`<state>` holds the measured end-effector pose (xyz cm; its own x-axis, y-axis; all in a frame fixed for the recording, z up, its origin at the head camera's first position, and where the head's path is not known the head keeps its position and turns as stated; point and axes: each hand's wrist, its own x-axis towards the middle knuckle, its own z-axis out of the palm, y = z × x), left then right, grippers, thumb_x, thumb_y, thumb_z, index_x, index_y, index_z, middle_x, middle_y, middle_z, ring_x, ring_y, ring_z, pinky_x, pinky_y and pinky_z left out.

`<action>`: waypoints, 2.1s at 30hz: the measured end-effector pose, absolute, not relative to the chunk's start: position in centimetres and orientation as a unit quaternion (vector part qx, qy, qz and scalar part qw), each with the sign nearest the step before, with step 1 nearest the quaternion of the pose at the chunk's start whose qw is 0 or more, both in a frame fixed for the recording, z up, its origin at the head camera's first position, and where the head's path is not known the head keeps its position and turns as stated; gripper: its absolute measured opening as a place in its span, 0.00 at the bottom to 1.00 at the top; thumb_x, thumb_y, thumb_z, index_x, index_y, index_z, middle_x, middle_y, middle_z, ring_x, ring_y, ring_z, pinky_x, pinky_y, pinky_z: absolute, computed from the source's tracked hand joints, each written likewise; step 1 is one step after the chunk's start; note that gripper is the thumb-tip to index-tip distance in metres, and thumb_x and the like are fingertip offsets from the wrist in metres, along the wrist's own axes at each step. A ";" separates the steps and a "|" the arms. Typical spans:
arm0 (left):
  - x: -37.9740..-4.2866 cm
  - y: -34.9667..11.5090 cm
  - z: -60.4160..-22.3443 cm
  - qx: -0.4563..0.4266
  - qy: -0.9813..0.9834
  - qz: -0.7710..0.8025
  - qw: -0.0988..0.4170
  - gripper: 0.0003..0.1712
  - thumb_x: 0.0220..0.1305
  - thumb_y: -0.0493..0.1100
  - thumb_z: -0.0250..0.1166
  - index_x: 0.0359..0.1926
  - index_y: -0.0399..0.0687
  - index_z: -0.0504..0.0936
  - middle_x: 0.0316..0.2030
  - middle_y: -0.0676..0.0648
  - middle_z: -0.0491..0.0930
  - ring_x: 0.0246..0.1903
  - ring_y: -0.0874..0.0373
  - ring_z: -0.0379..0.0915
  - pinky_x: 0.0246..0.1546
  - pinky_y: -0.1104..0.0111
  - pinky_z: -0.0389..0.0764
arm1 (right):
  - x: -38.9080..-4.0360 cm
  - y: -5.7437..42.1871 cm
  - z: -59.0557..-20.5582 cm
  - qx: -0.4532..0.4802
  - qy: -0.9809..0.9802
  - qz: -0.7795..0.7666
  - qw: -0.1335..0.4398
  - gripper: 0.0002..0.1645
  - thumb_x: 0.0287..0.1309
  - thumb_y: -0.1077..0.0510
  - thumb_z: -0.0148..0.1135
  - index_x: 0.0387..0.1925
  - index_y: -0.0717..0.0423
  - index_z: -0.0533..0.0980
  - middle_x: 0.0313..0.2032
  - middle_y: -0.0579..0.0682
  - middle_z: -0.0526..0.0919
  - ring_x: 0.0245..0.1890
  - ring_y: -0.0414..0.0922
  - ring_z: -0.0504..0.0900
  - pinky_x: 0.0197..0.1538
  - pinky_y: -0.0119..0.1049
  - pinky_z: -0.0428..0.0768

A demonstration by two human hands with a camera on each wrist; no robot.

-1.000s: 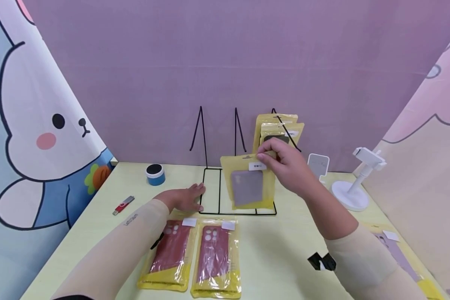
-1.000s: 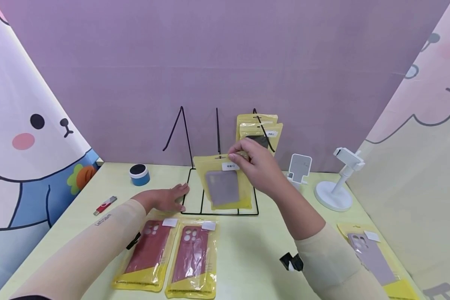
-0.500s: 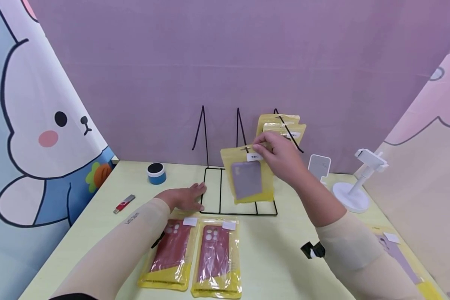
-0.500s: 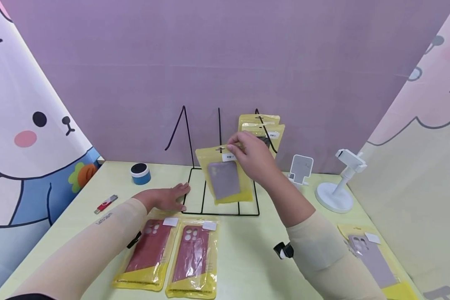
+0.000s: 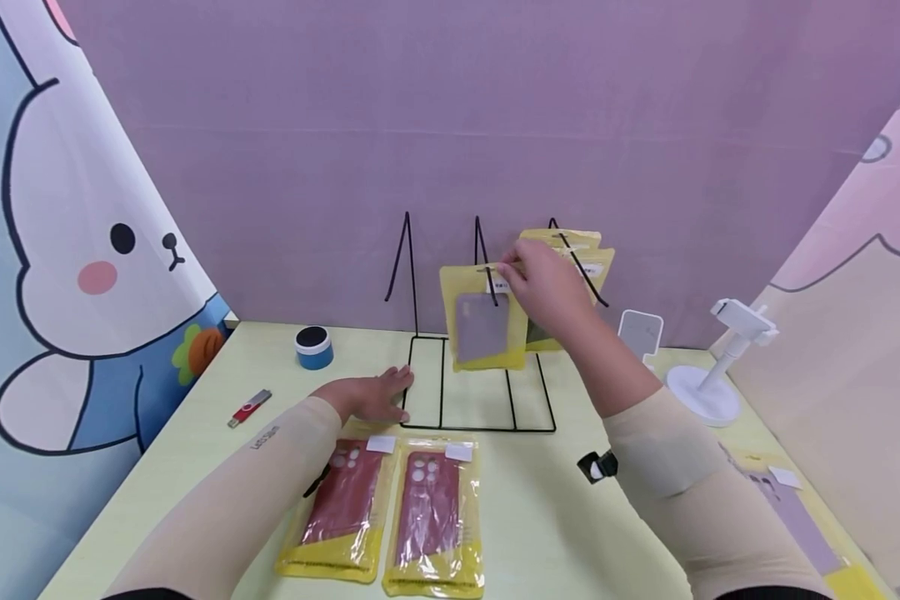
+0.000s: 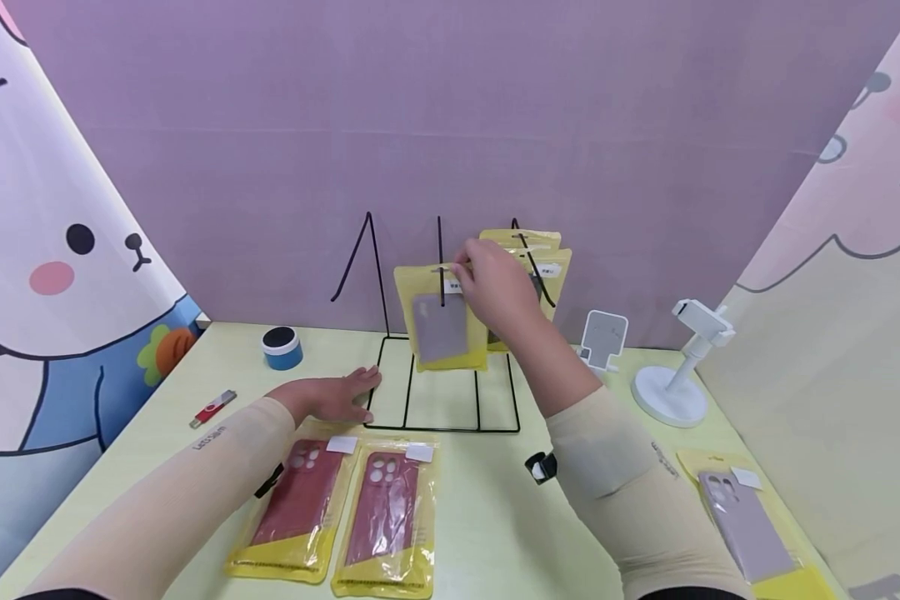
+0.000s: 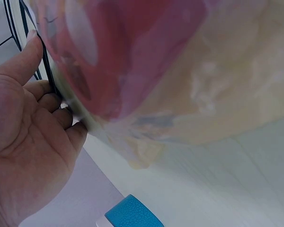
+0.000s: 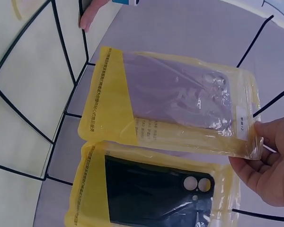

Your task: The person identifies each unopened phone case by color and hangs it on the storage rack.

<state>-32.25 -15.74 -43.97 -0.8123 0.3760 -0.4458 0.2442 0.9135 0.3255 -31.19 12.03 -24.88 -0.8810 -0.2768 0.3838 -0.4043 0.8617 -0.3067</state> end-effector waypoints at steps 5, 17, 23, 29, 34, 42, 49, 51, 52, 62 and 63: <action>-32.4 -15.7 -44.2 0.162 0.943 0.129 0.260 0.50 0.67 0.63 0.59 0.79 0.61 0.40 0.79 0.48 0.33 0.78 0.49 0.28 0.74 0.45 0.48 | -32.6 11.7 -24.9 0.163 -0.954 0.195 0.160 0.14 0.71 0.47 0.54 0.46 0.52 0.76 0.44 0.48 0.82 0.36 0.47 0.78 0.39 0.43 0.77; -32.5 -15.7 -44.0 0.165 0.943 0.126 0.260 0.50 0.67 0.63 0.59 0.79 0.61 0.40 0.79 0.48 0.33 0.78 0.49 0.27 0.74 0.46 0.48 | -35.1 11.1 -24.6 0.118 -0.962 0.204 0.136 0.17 0.72 0.44 0.50 0.48 0.50 0.75 0.43 0.47 0.81 0.33 0.47 0.76 0.33 0.41 0.75; -32.3 -15.6 -43.6 0.169 0.942 0.129 0.258 0.50 0.67 0.62 0.59 0.79 0.59 0.40 0.79 0.47 0.34 0.78 0.48 0.28 0.74 0.46 0.48 | -36.1 10.8 -24.3 0.103 -0.964 0.212 0.126 0.16 0.73 0.44 0.49 0.48 0.49 0.74 0.45 0.47 0.79 0.33 0.47 0.76 0.33 0.42 0.75; -32.2 -15.6 -43.6 0.174 0.942 0.129 0.257 0.50 0.67 0.62 0.59 0.79 0.58 0.40 0.79 0.47 0.33 0.78 0.48 0.28 0.74 0.47 0.47 | -36.9 10.6 -24.4 0.095 -0.962 0.216 0.138 0.16 0.73 0.44 0.49 0.48 0.49 0.74 0.46 0.48 0.79 0.35 0.48 0.76 0.36 0.43 0.75; -32.2 -15.5 -43.7 0.174 0.942 0.130 0.257 0.50 0.67 0.61 0.59 0.79 0.59 0.41 0.79 0.47 0.34 0.78 0.48 0.28 0.74 0.46 0.48 | -37.5 10.5 -24.4 0.083 -0.963 0.218 0.139 0.17 0.73 0.43 0.49 0.49 0.49 0.74 0.48 0.48 0.80 0.36 0.47 0.76 0.37 0.43 0.76; -32.2 -15.3 -43.5 0.162 0.942 0.134 0.260 0.50 0.66 0.62 0.60 0.79 0.60 0.41 0.79 0.47 0.34 0.78 0.48 0.28 0.74 0.45 0.49 | -38.0 10.5 -24.0 0.072 -0.965 0.216 0.128 0.17 0.73 0.44 0.48 0.50 0.49 0.74 0.48 0.48 0.79 0.39 0.47 0.76 0.40 0.44 0.76; -32.0 -15.1 -43.2 0.155 0.943 0.138 0.259 0.50 0.66 0.62 0.60 0.79 0.61 0.42 0.79 0.47 0.35 0.78 0.48 0.29 0.73 0.43 0.50 | -37.4 10.9 -24.5 0.113 -0.955 0.210 0.178 0.23 0.72 0.45 0.51 0.61 0.50 0.71 0.61 0.51 0.74 0.63 0.51 0.70 0.64 0.48 0.71; -32.0 -15.1 -43.3 0.157 0.943 0.139 0.257 0.50 0.66 0.62 0.60 0.79 0.61 0.42 0.79 0.47 0.35 0.78 0.48 0.29 0.73 0.43 0.50 | -36.8 11.2 -24.8 0.133 -0.947 0.209 0.202 0.26 0.71 0.45 0.53 0.65 0.50 0.69 0.64 0.51 0.71 0.68 0.52 0.65 0.68 0.48 0.66; -32.1 -15.1 -43.3 0.157 0.943 0.139 0.257 0.50 0.66 0.62 0.60 0.79 0.61 0.42 0.79 0.47 0.35 0.78 0.48 0.29 0.73 0.43 0.50 | -36.4 11.3 -25.0 0.142 -0.944 0.211 0.210 0.28 0.71 0.45 0.53 0.67 0.50 0.67 0.65 0.51 0.69 0.70 0.52 0.62 0.70 0.49 0.64; -32.5 -15.2 -43.7 0.150 0.943 0.142 0.260 0.50 0.65 0.63 0.61 0.79 0.62 0.42 0.79 0.49 0.35 0.78 0.48 0.29 0.73 0.43 0.49 | -31.6 13.0 -27.7 0.226 -0.918 0.217 0.245 0.34 0.69 0.47 0.56 0.71 0.54 0.62 0.75 0.50 0.57 0.76 0.51 0.52 0.74 0.53 0.56; -32.5 -15.2 -43.8 0.148 0.943 0.142 0.260 0.50 0.65 0.63 0.61 0.79 0.62 0.42 0.79 0.49 0.35 0.78 0.48 0.29 0.72 0.43 0.50 | -31.1 13.3 -28.2 0.230 -0.917 0.221 0.238 0.34 0.69 0.46 0.56 0.70 0.53 0.63 0.75 0.50 0.56 0.76 0.51 0.51 0.74 0.54 0.56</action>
